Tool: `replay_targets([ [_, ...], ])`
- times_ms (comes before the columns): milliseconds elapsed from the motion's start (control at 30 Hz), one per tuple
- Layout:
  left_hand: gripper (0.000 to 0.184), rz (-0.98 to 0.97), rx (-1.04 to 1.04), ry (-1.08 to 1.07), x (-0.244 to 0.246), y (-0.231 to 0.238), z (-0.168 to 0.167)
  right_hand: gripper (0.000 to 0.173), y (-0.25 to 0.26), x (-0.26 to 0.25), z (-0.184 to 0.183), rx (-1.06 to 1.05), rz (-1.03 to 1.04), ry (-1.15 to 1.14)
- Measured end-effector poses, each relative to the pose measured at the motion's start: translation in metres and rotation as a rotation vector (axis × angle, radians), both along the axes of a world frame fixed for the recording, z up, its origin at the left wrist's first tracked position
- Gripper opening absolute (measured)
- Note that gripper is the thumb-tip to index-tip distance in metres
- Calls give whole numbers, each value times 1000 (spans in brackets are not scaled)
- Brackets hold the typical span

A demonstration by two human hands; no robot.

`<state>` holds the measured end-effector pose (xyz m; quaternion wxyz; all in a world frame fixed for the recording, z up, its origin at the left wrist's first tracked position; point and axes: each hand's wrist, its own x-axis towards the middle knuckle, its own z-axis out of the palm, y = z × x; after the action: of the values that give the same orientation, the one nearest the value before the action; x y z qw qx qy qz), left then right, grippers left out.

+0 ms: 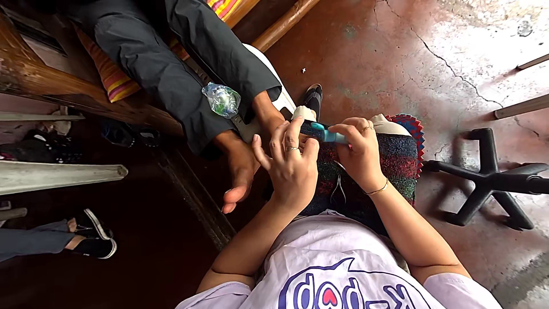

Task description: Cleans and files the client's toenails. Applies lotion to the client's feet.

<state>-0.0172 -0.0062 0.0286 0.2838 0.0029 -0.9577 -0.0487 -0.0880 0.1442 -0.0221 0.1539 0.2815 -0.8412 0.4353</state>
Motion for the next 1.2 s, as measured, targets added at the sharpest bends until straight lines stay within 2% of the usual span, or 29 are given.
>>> replay_targets([
  [100,5,-2,-65,-67,-3,3,3,33,7,-5,0,-82,-16,-129],
  [233,15,-99,-128,-129,-5,0,4,34,14,-7,2,-145,-15,-174],
  [333,15,-198,-59,-53,-8,-9,3,27,8,-5,4,-97,-45,-60],
  [400,8,-175,-33,-11,-6,-10,0,21,1,0,6,-16,-24,60],
  [467,10,-104,-51,-21,-4,-9,-2,20,-4,4,6,43,24,111],
  [533,11,-73,-72,-59,-4,-7,0,22,-4,2,4,11,40,45],
  [633,12,-147,-86,-77,-7,-9,2,27,7,-5,3,-150,42,-157],
  [733,10,-267,18,19,-4,-17,2,31,17,-4,6,-250,45,-280],
  [800,4,-297,143,110,3,-22,1,30,17,-1,11,-280,50,-260],
  [867,16,-252,277,158,14,-27,-2,28,13,5,20,-236,49,-173],
  [967,34,-183,431,123,27,-35,-6,21,1,15,36,-59,46,55],
  [1067,31,-192,508,109,30,-34,-10,19,-6,20,48,129,68,237],
  [1200,25,-235,572,116,30,-24,-1,19,-12,23,60,23,94,215],
])
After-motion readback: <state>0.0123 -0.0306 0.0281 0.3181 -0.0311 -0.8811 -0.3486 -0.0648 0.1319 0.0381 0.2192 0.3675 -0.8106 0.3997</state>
